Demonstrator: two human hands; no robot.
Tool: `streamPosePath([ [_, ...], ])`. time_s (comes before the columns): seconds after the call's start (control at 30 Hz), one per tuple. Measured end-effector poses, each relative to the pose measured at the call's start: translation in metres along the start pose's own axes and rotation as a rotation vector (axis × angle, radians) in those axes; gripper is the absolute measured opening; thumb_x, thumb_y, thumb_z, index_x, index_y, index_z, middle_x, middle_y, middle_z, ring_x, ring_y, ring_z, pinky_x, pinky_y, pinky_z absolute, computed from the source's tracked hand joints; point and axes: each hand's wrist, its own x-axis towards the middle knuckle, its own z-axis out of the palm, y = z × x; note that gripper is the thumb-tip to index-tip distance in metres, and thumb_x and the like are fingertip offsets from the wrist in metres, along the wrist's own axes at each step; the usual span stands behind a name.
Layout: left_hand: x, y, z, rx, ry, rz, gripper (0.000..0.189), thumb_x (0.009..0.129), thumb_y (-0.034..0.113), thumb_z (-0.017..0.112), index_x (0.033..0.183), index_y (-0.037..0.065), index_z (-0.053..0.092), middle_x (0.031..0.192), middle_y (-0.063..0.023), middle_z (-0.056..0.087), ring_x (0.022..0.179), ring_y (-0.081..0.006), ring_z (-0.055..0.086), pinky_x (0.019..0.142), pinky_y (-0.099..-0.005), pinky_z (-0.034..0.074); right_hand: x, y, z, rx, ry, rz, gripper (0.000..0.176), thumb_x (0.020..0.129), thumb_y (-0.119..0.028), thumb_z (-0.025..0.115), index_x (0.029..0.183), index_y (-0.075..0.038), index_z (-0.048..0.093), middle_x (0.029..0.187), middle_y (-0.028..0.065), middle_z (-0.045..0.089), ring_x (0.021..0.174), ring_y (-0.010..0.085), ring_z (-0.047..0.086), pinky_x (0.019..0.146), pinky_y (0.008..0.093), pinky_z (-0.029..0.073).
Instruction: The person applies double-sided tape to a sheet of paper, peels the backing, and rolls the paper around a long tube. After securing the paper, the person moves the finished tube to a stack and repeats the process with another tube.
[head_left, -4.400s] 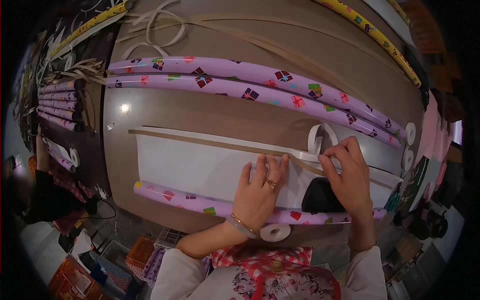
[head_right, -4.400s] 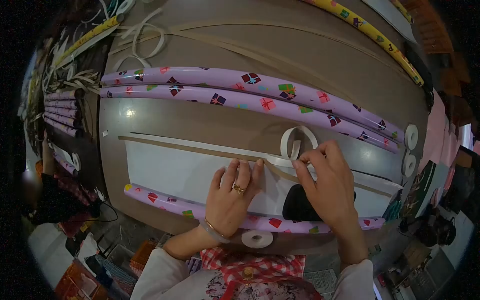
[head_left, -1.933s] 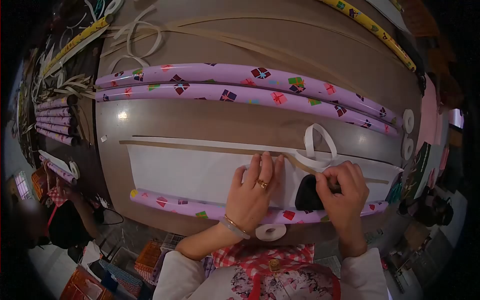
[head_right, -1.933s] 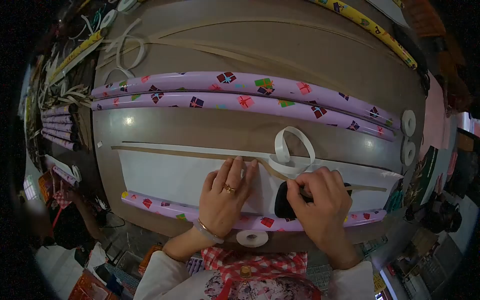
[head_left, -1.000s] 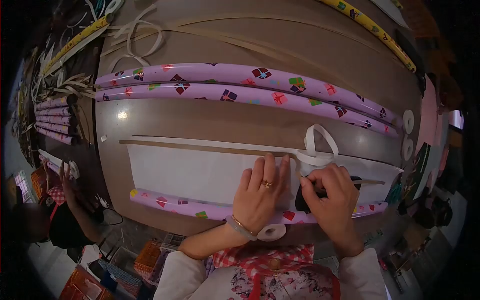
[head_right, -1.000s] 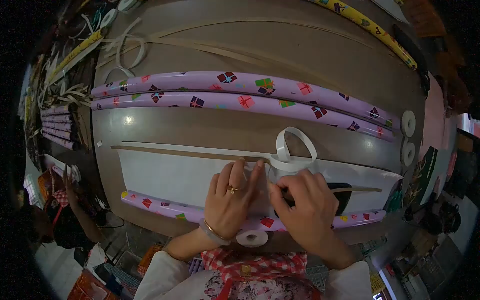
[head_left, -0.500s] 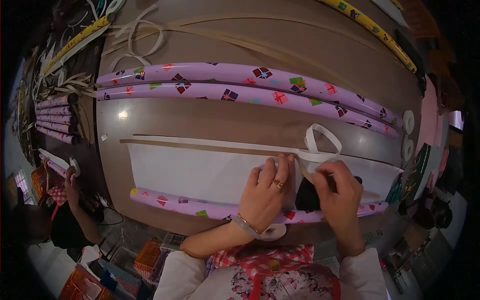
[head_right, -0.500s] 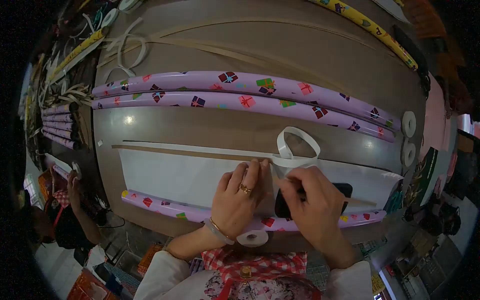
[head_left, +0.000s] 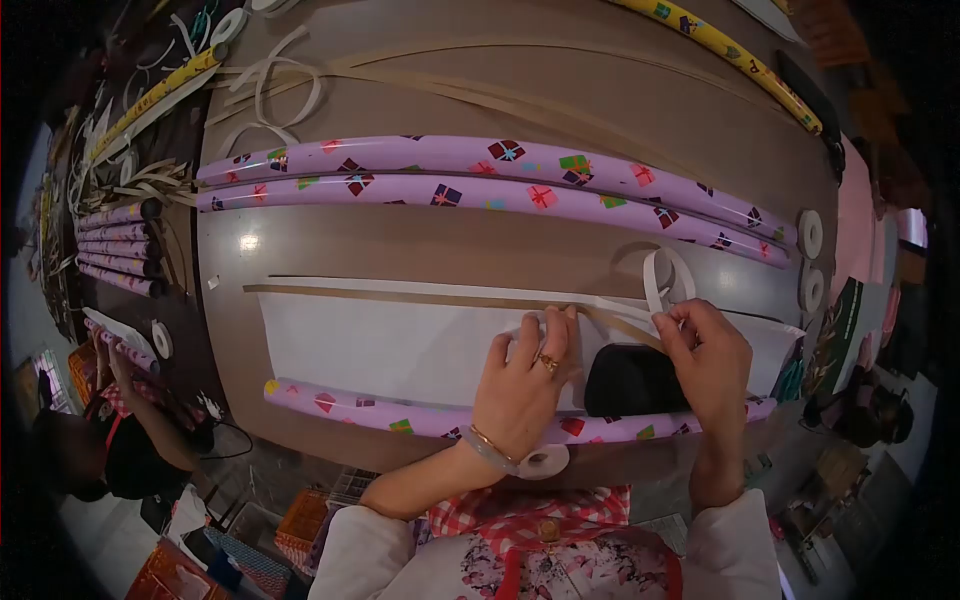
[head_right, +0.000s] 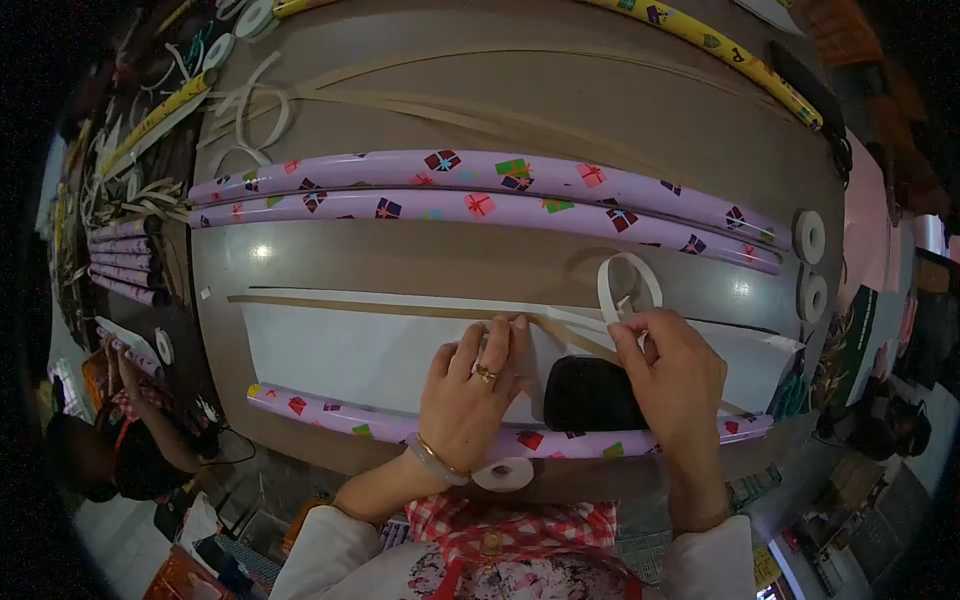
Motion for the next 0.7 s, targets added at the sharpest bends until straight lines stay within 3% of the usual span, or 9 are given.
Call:
streamPosePath([
  [0.23,0.001,0.0,-0.002,0.059,-0.01,0.019,0.067,0.081,0.032,0.066,0.138,0.005,0.045,0.129,-0.0079,0.042,0.114,-0.0236,0.048,0.086,-0.0376,0.045,0.002,0.028,-0.011,0.009,-0.005,0.16,0.019,0.085,-0.023,0.069,0.085,-0.005,0.064,0.066,0.0057,0.055,0.056,0.0179,0.051,0.055,0.0322,0.042],
  [0.7,0.004,0.003,0.002,0.088,-0.023,0.03,0.068,0.083,0.038,0.064,0.142,0.011,0.043,0.129,-0.0099,0.041,0.112,-0.025,0.047,0.086,-0.0386,0.045,0.003,0.043,-0.007,0.073,-0.008,0.188,0.021,0.087,-0.025,0.067,0.088,-0.005,0.061,0.07,0.0056,0.057,0.061,0.0187,0.055,0.059,0.033,0.043],
])
